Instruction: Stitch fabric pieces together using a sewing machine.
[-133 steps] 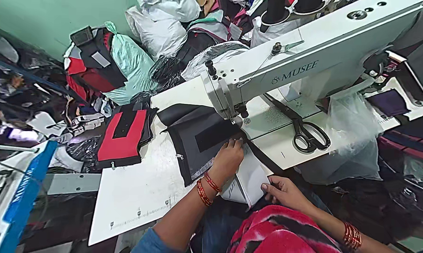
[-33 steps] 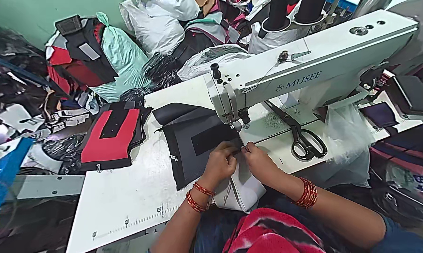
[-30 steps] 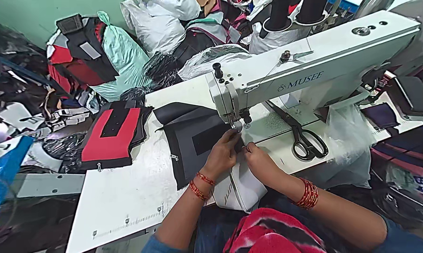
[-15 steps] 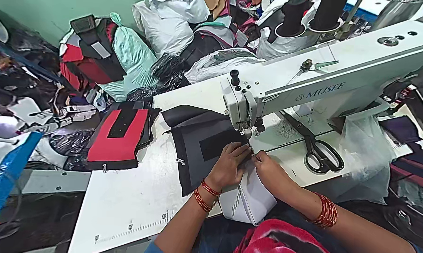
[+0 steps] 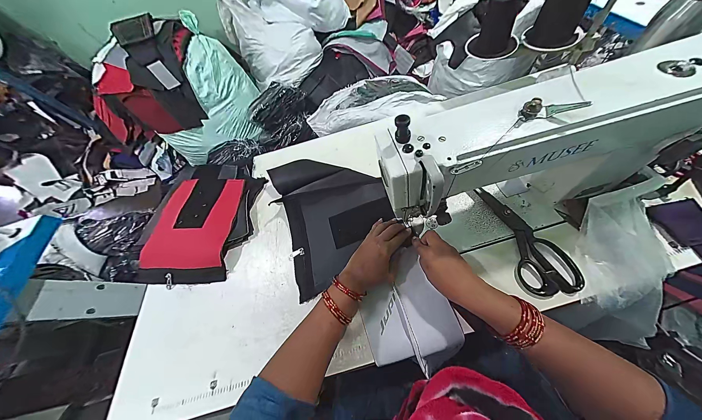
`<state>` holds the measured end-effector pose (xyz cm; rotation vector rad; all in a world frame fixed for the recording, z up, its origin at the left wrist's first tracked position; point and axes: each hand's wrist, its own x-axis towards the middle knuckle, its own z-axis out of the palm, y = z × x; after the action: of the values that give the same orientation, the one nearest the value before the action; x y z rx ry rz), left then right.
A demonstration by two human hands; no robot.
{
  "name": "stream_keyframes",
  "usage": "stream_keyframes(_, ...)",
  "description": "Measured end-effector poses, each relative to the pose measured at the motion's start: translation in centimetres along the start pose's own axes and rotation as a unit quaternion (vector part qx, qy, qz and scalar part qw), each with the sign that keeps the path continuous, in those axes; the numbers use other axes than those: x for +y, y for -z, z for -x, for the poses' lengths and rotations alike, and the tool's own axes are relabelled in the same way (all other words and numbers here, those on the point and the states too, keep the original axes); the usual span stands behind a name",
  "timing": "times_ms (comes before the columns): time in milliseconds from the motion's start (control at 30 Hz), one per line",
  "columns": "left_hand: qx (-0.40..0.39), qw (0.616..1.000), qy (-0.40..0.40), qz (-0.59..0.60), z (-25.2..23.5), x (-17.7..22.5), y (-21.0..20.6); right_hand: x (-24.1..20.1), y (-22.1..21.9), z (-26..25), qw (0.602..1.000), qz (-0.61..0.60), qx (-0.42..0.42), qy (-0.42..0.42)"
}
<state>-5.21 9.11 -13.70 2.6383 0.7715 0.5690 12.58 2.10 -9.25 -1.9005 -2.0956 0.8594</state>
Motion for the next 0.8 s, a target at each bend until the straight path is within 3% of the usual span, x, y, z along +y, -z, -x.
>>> stream_keyframes(233,0.001,1.0,0.024,0.021,-0.4,0.0,0.2,0.2,0.3,-0.5,0.999,-0.041,0.015,0.001)
stream_keyframes(367,0.027,0.995,0.077,0.051,0.3,1.1,-0.3,1.9,0.3,-0.4,0.985,-0.154,0.074,-0.009)
stream_keyframes(533,0.017,0.992,0.107,0.07,0.4,1.9,0.0,3.2,0.2,-0.2,0.958,-0.271,0.081,-0.037)
stream_keyframes(800,0.023,0.995,0.084,0.049,0.5,2.2,-0.3,2.8,0.1,0.9,0.974,-0.209,0.079,0.025)
